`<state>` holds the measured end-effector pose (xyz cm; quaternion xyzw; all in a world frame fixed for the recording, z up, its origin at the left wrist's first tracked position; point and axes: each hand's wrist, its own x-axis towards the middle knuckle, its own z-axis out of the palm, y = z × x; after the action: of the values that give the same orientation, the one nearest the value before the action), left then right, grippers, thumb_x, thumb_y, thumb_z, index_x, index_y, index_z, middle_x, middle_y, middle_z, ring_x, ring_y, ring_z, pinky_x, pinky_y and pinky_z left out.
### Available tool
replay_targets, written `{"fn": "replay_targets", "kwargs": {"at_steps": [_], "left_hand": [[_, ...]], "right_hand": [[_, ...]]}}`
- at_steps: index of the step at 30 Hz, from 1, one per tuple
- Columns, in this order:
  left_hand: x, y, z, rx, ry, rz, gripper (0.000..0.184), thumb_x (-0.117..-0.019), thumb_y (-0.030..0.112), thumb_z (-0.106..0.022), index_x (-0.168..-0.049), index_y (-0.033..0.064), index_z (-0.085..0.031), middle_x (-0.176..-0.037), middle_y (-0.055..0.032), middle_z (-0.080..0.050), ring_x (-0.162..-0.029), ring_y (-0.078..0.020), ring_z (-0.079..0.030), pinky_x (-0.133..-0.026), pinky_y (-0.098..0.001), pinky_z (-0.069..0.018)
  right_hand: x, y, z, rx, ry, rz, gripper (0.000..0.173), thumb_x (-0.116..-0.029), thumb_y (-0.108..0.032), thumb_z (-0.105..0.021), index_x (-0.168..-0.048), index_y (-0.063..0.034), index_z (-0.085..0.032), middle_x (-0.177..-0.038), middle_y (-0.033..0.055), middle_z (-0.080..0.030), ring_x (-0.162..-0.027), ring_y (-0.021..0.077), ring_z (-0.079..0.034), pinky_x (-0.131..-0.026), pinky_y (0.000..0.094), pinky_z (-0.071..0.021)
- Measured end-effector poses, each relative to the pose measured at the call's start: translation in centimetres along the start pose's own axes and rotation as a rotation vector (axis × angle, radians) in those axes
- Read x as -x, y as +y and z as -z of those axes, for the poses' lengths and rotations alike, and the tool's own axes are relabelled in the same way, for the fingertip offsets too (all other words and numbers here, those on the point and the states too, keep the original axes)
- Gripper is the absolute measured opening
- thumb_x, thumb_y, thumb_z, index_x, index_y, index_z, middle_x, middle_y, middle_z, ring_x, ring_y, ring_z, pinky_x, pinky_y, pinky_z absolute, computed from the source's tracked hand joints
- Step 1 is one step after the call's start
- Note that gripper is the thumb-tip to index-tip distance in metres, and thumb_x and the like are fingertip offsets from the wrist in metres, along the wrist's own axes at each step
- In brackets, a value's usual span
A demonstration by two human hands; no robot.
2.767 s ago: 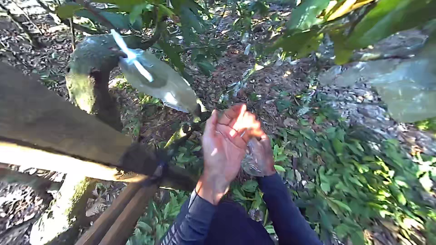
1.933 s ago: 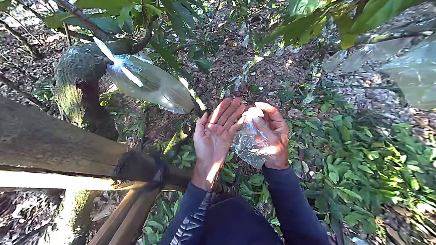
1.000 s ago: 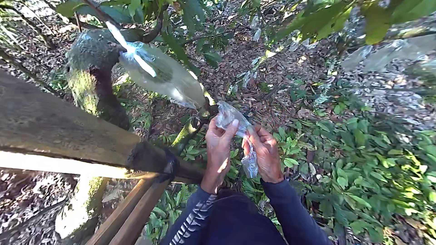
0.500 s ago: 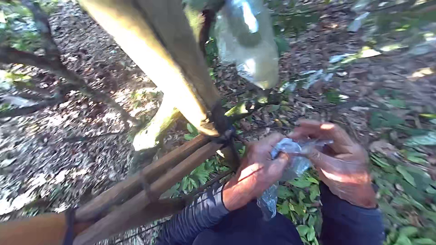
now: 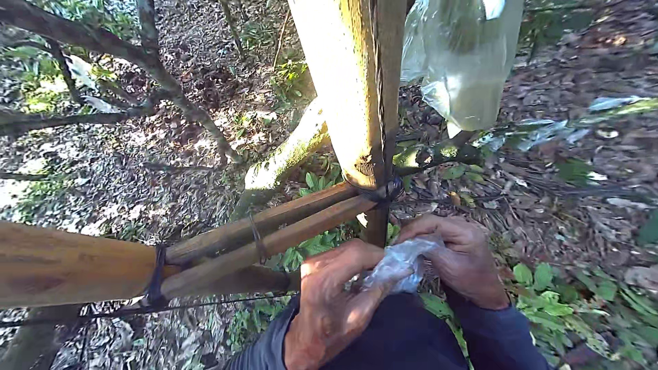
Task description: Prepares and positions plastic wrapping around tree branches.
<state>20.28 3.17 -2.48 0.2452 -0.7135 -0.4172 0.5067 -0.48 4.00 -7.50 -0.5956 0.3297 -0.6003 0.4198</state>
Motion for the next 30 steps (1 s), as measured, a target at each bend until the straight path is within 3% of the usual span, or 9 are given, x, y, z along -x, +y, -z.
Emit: {"fn": "replay_targets", "kwargs": {"at_steps": [4, 7, 10, 12, 14, 17, 21, 26, 30], "left_hand": [[1.4, -0.7, 0.3, 0.135, 0.016, 0.021, 0.017, -0.0852, 0.005, -0.081, -0.084, -0.0013, -0.065, -0.106, -0.0177, -0.072, -0.101, -0.0236, -0.07, -0.086, -0.0331, -0.0613], [2.3, -1.3, 0.1, 0.486, 0.053, 0.227, 0.015, -0.0873, 0.006, -0.079, -0.096, 0.0008, -0.069, -0.103, -0.0125, -0.073, -0.094, -0.016, -0.071, -0.081, -0.0292, -0.0599], [2.6, -3.0, 0.4, 0.708, 0.04, 0.357, 0.021, -0.0874, 0.006, -0.079, -0.104, 0.0081, -0.066, -0.093, -0.0054, -0.073, -0.083, -0.0101, -0.07, -0.076, -0.0277, -0.0596], [3.0, -3.9, 0.8, 0.733, 0.046, 0.369, 0.023, -0.0869, 0.004, -0.078, -0.107, 0.0073, -0.067, -0.096, -0.0056, -0.073, -0.087, -0.011, -0.07, -0.08, -0.0291, -0.0597], [3.2, -4.2, 1.8, 0.639, 0.011, 0.313, 0.022, -0.0891, 0.012, -0.078, -0.108, 0.007, -0.068, -0.1, -0.0027, -0.069, -0.091, -0.0089, -0.066, -0.082, -0.0269, -0.0571], [3.6, -3.9, 3.8, 0.361, -0.069, 0.245, 0.024, -0.097, 0.029, -0.07, -0.102, 0.0054, -0.069, -0.095, -0.0015, -0.064, -0.092, -0.008, -0.061, -0.082, -0.0254, -0.0526], [4.1, -4.4, 4.4, -0.013, -0.06, 0.221, 0.015, -0.0998, 0.013, -0.064, -0.104, 0.0009, -0.073, -0.098, -0.0065, -0.069, -0.093, -0.0113, -0.066, -0.083, -0.028, -0.0572], [3.1, -5.7, 2.3, -0.273, -0.156, 0.171, 0.027, -0.1014, 0.007, -0.059, -0.127, 0.0053, -0.07, -0.122, -0.0079, -0.071, -0.109, -0.0152, -0.069, -0.096, -0.0339, -0.0587], [3.4, -6.2, 2.0, -0.406, -0.144, 0.184, 0.025, -0.1026, 0.012, -0.058, -0.125, 0.009, -0.07, -0.113, -0.0057, -0.073, -0.101, -0.0139, -0.071, -0.091, -0.0331, -0.0591]], "right_hand": [[0.1, 0.9, -0.7, -0.152, -0.021, -0.003, 0.011, -0.0994, -0.018, -0.067, -0.105, -0.0101, -0.073, -0.097, 0.0009, -0.074, -0.077, 0.0053, -0.069, -0.063, 0.0181, -0.0582], [0.3, 2.0, -0.9, -0.27, -0.075, -0.01, 0.012, -0.0996, -0.021, -0.067, -0.103, -0.0111, -0.072, -0.104, 0.0027, -0.071, -0.087, 0.0083, -0.068, -0.071, 0.0202, -0.0574], [1.1, 2.8, -0.9, -0.391, -0.07, -0.051, 0.012, -0.1008, -0.023, -0.066, -0.105, -0.0143, -0.071, -0.101, -0.0003, -0.071, -0.07, 0.0006, -0.062, -0.055, 0.0135, -0.0506], [1.4, 3.0, -0.4, -0.427, -0.074, -0.082, 0.011, -0.1018, -0.023, -0.064, -0.11, -0.0174, -0.07, -0.092, -0.0038, -0.071, -0.059, -0.003, -0.057, -0.049, 0.0117, -0.0467], [1.2, 3.0, 0.6, -0.373, -0.071, -0.111, 0.012, -0.1008, -0.024, -0.066, -0.11, -0.0182, -0.071, -0.084, -0.0051, -0.07, -0.055, -0.0024, -0.056, -0.047, 0.013, -0.0472], [0.6, 3.1, 2.4, -0.264, -0.137, -0.164, 0.014, -0.0987, -0.023, -0.069, -0.107, -0.0118, -0.072, -0.087, 0.0, -0.072, -0.055, 0.0005, -0.058, -0.046, 0.0142, -0.0484], [-1.6, 2.7, 4.0, -0.143, -0.252, -0.198, 0.015, -0.0995, -0.024, -0.068, -0.107, -0.0114, -0.072, -0.087, 0.0003, -0.074, -0.056, 0.0025, -0.061, -0.047, 0.0165, -0.0509], [-6.6, 1.7, 7.0, 0.045, -0.407, -0.194, 0.015, -0.1013, -0.026, -0.065, -0.106, -0.0136, -0.071, -0.082, -0.0028, -0.072, -0.056, 0.0035, -0.061, -0.049, 0.0185, -0.0537], [-8.8, 2.1, 7.7, 0.043, -0.678, -0.204, 0.019, -0.1032, -0.026, -0.062, -0.106, -0.0098, -0.072, -0.081, -0.0022, -0.072, -0.061, 0.0038, -0.065, -0.054, 0.0186, -0.0566]]}}
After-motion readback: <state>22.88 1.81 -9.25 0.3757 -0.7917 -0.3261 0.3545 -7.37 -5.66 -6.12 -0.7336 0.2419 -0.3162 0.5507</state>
